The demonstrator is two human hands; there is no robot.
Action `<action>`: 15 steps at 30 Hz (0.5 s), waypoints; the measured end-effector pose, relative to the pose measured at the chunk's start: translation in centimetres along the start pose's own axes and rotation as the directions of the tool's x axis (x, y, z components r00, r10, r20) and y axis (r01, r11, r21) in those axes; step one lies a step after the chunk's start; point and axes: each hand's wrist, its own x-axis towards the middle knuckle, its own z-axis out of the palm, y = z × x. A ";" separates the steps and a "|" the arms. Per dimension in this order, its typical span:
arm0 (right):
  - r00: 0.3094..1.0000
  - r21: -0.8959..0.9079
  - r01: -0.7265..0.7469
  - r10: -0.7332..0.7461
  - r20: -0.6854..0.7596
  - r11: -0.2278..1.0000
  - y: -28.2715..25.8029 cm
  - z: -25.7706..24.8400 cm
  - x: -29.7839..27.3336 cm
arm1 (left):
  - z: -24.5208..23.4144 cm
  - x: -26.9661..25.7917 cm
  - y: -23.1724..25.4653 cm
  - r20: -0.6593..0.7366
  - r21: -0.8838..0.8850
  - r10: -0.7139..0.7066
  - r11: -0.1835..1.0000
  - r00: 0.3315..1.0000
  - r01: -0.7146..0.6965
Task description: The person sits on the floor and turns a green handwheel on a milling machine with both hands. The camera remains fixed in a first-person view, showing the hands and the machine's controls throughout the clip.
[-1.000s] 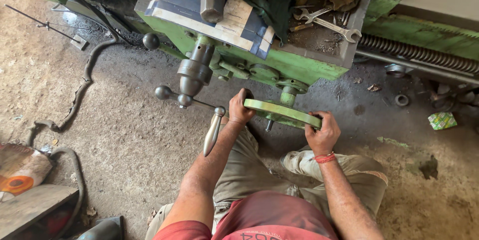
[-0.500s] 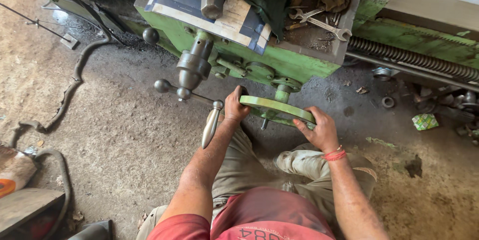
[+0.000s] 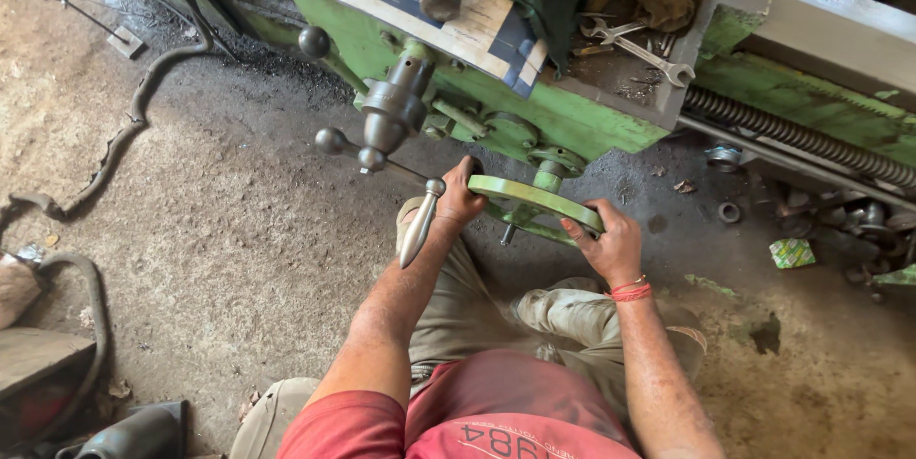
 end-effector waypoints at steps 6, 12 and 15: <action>1.000 0.021 -0.024 0.023 0.014 1.000 0.1 0.5 -0.3 | 0.4 -0.2 -0.9 -0.017 -0.028 0.015 0.999 1.000 -0.016; 0.999 -0.019 -0.039 0.039 -0.006 0.999 0.1 1.0 -0.5 | 1.1 -0.1 -1.4 -0.069 -0.087 0.058 0.994 0.996 -0.064; 0.999 -0.022 -0.032 0.031 -0.015 0.999 0.1 1.1 -0.6 | 0.8 -0.3 -1.1 -0.077 -0.059 0.058 0.996 0.995 -0.063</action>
